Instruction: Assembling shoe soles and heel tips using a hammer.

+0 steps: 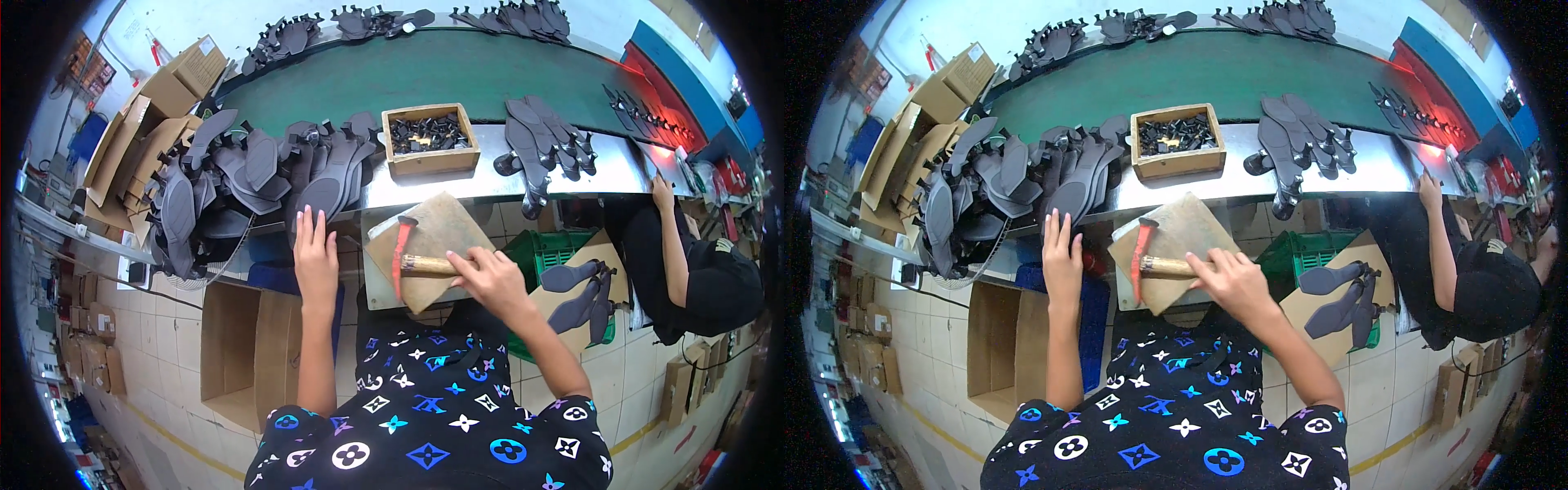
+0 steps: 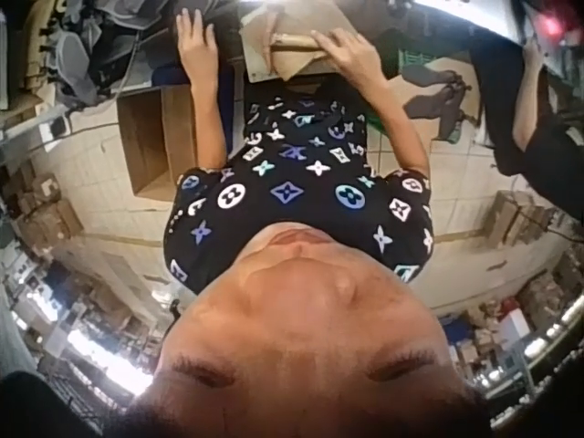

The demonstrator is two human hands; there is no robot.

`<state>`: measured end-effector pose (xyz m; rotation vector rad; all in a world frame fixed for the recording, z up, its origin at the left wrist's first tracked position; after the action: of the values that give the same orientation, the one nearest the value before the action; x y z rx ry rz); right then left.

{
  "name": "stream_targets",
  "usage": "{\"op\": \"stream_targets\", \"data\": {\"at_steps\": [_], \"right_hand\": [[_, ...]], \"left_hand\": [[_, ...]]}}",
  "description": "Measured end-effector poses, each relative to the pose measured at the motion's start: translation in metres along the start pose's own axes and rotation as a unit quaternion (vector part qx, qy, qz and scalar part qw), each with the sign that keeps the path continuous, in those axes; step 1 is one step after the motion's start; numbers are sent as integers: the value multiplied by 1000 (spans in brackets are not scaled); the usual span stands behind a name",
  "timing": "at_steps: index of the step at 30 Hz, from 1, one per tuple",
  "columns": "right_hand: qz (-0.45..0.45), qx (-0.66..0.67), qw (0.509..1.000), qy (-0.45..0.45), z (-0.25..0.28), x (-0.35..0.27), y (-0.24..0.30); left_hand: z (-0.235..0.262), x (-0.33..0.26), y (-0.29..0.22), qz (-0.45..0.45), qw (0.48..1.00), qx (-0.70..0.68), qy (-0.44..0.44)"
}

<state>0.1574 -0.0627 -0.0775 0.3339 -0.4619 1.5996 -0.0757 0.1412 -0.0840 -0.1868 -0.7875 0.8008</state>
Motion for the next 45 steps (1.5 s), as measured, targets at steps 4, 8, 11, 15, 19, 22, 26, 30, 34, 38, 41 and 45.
{"op": "stream_targets", "data": {"at_steps": [4,8,11,15,19,22,26,30,34,38,41,45], "right_hand": [[-148,28,987,64,5,21,15],[-225,199,952,66,9,7,-10],[-344,392,849,86,4,-28,-25],[-400,408,820,-43,13,-98,-23],[-465,590,660,-31,45,-120,-4],[-487,651,569,-119,45,-133,13],[-554,619,521,-197,44,-171,14],[-562,603,514,-237,43,-179,-1],[-565,586,532,-234,42,-178,-21],[-547,579,556,-238,43,-165,-21],[-530,574,576,-242,41,-161,-20],[-523,538,625,-214,42,-153,-18]], "left_hand": [[-6,-4,-14,-6,1000,-2,-19],[-8,3,-17,13,1000,-26,10],[3,5,-42,60,996,-10,-63],[-41,39,-155,-79,976,-204,1],[-165,105,-231,-160,937,-270,152],[-266,148,-205,-167,955,-162,184],[-256,173,-240,-97,935,-293,174],[-233,206,-229,-136,938,-317,22],[-220,228,-236,-249,957,-132,62],[-169,250,-232,-304,941,-10,-146],[-111,270,-215,-320,899,-44,-297],[-30,283,-171,-256,870,-31,-420]]}}
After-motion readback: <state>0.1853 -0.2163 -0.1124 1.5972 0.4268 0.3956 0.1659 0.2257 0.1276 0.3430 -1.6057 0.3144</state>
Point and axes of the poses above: each hand's wrist, its own x-axis towards the middle knuckle, its own z-axis out of the back of the hand, y = z × x, the point moved 4 cm from there along x, towards the middle knuckle, and after that the axes turned 12 degrees about -x, right-handed, at the moved point
